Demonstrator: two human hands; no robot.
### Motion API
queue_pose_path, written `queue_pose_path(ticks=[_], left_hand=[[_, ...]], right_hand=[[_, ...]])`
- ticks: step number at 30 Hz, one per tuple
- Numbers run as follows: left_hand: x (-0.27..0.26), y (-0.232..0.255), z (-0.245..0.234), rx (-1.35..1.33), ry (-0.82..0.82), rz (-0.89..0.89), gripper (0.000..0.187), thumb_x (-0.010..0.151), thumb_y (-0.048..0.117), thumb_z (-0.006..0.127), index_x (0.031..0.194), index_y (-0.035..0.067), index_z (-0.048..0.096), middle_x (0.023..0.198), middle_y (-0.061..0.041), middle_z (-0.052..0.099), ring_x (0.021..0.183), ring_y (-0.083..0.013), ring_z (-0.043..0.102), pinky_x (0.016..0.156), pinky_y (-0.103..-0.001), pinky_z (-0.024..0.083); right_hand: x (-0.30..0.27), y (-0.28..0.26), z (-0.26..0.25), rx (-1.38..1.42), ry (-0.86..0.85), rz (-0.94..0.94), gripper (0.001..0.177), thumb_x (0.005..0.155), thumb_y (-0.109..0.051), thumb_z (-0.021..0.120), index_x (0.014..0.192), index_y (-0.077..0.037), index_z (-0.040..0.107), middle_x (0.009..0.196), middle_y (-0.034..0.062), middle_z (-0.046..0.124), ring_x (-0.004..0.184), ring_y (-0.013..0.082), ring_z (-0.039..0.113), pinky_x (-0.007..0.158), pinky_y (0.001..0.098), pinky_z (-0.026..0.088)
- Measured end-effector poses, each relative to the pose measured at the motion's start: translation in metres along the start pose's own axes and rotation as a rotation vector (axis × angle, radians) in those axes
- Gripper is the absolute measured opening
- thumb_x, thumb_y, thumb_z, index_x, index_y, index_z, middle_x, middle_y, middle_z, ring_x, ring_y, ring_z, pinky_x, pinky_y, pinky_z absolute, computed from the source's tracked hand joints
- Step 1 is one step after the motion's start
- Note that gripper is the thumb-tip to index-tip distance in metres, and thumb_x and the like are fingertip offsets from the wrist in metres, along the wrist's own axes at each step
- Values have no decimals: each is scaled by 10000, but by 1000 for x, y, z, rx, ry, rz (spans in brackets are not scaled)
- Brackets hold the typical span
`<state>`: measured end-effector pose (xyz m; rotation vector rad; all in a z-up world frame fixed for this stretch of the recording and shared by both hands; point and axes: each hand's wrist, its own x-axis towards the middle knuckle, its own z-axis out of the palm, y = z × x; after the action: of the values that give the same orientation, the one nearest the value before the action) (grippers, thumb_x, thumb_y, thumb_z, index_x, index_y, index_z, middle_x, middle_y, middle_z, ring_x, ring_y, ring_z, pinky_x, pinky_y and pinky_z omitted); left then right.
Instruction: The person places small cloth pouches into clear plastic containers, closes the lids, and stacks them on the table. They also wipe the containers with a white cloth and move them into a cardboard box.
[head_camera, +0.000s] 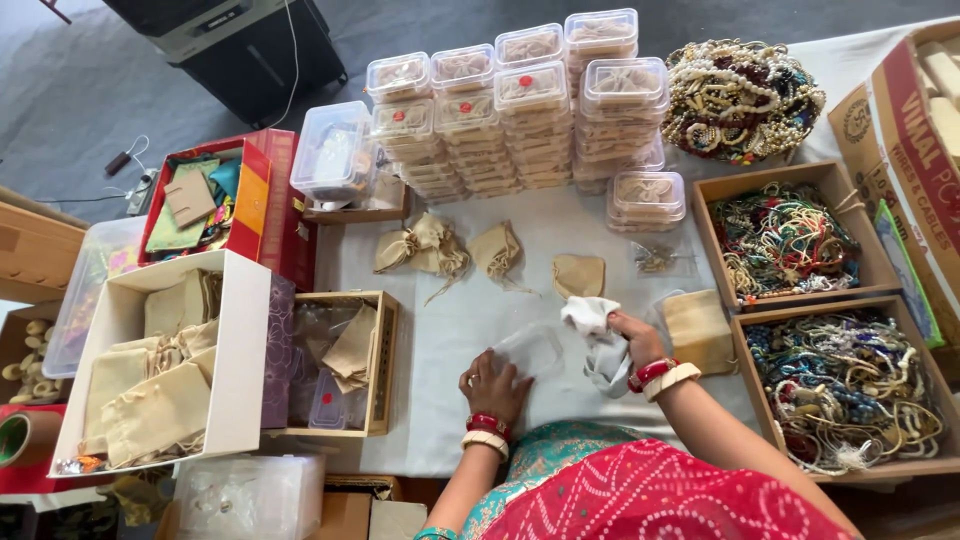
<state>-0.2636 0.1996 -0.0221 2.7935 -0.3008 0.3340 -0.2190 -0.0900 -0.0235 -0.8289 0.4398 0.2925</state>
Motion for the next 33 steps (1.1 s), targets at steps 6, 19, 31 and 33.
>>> queue_pose_path(ticks=[6,19,31,33], left_hand=[[22,2,44,-854,-150,-686,392,929,511,658,1083,152,701,1302,-62,614,1262,-322,536,1008,-507,410],[-4,46,10,-2342,-820,-1208,680,945,629,419,1395,153,599,1435,-82,615,1274,-329,586,1095,-516,425],[-35,2,75,-2424,-1023,-1144,456,1064,627,475,990,184,557,1070,-183,686,973,-371,642,879,-524,530],[-35,6,71,-2350,-1011,-1168,446,1028,634,488,1030,193,555,1110,-215,692,994,-397,642,857,-505,529]], right_hand=[[18,70,-26,-43,-55,-276,334,1011,-185,543,1255,15,653,1132,141,695,1015,258,659,913,403,528],[-24,64,104,-1778,-320,-482,557,954,-388,512,1471,-181,514,1639,58,276,1529,303,92,1111,666,72],[19,30,80,-1893,75,-636,320,953,-318,506,1170,-131,648,1276,75,596,1237,300,485,1029,538,320],[28,27,49,-1950,106,-630,278,933,-253,518,1153,-138,644,1240,87,608,1228,302,511,1032,510,355]])
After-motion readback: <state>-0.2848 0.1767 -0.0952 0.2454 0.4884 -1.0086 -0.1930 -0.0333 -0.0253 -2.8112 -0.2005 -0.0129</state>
